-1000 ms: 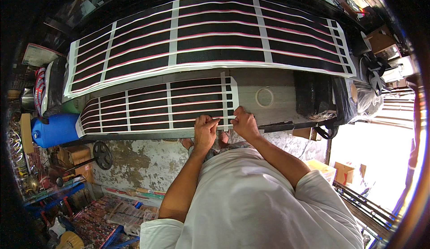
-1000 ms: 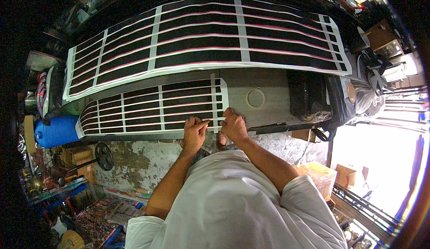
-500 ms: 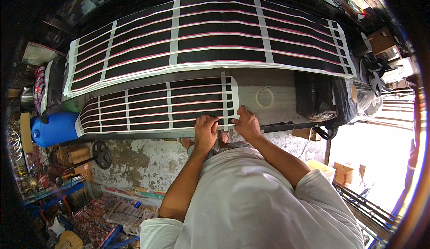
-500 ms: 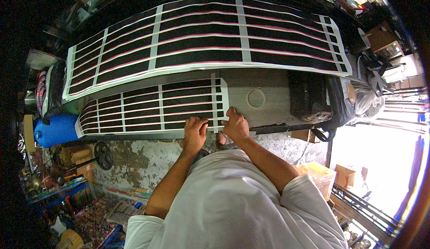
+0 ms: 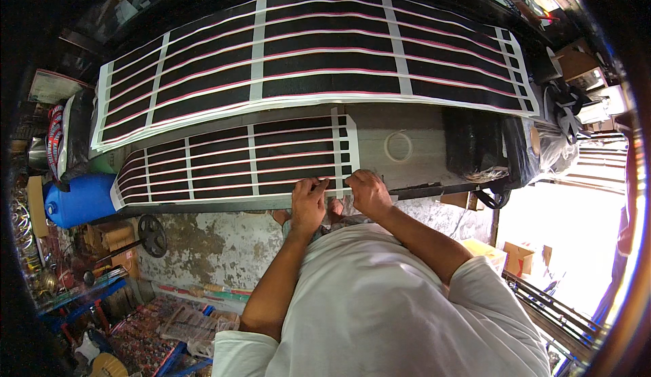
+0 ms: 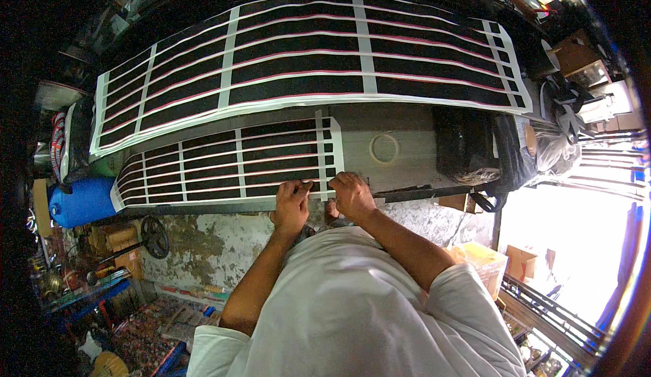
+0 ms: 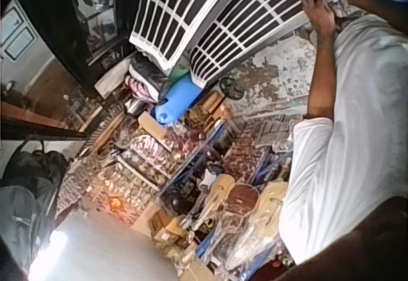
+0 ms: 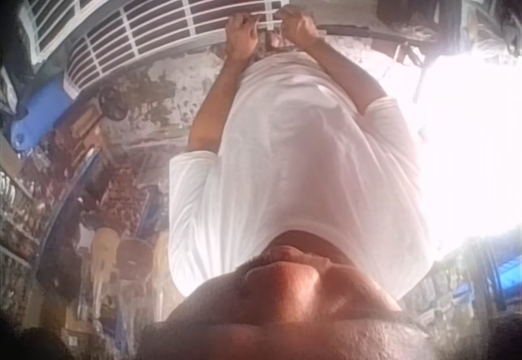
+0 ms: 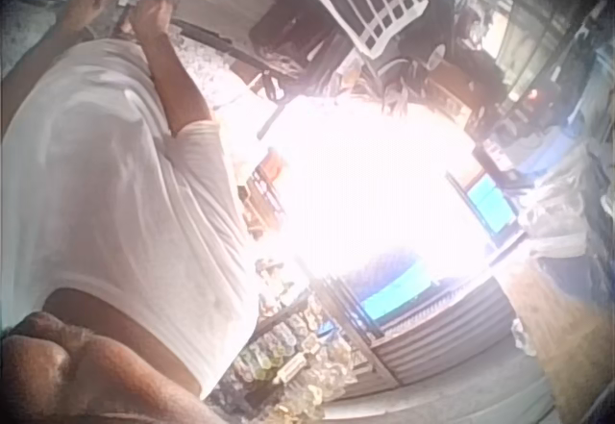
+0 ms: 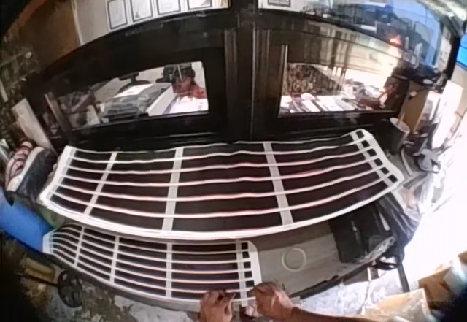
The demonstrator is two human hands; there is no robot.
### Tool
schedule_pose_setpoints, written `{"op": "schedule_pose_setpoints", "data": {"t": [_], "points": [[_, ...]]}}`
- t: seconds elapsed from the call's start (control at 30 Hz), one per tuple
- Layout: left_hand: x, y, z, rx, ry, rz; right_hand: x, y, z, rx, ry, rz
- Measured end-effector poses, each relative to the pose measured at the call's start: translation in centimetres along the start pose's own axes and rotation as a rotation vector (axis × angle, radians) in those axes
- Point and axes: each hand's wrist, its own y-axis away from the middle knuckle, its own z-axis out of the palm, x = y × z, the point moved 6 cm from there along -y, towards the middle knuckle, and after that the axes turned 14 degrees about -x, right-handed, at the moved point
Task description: The person aligns and secures two white plastic grilles with red and white tape on a workbench. They repeatedly adjust the position of the lower grille to fit it against the upper one, then lift and reposition the assembly.
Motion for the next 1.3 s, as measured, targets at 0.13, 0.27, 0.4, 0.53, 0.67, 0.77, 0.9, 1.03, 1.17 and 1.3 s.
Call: {"op": "schedule_pose_setpoints", "data": {"t": [0.13,0.27,0.4,0.53,0.67,0.77,0.9,1.03,1.17,1.3], "points": [[-2.0,1.8,-3.5,0.117,0.065,-0.197,-0.1,0.2,-0.1,0.016,0.028,-0.024],[-6.5,4.6,-8.0,0.202,-0.147,-0.292,0.2,0.2,0.7,0.024,0.006,-0.056],[-9.1,5.6,-9.7,0.169,-0.186,-0.261,0.1,0.0,1.3,-0.010,-0.020,-0.134],[-9.8,5.8,-9.5,0.131,-0.192,-0.291,-0.1,-0.2,1.1,-0.026,-0.016,-0.105],[-10.2,5.7,-9.6,0.150,-0.187,-0.287,-0.1,-0.1,0.6,-0.046,-0.009,-0.057],[-10.0,5.7,-9.6,0.138,-0.281,-0.263,-0.2,-0.1,0.3,-0.026,-0.003,-0.060],[-10.0,5.7,-9.4,0.144,-0.289,-0.271,-0.4,-0.3,-0.2,-0.014,-0.023,-0.072],[-9.9,5.9,-8.9,0.183,-0.256,-0.296,-0.7,-0.4,-0.6,0.017,-0.046,-0.070],[-9.2,5.7,-8.7,0.189,-0.303,-0.304,-0.9,-0.4,-0.7,0.008,-0.063,-0.063],[-8.3,5.4,-8.5,0.205,-0.355,-0.262,-1.2,-0.4,-0.9,0.002,-0.059,-0.052]]}}
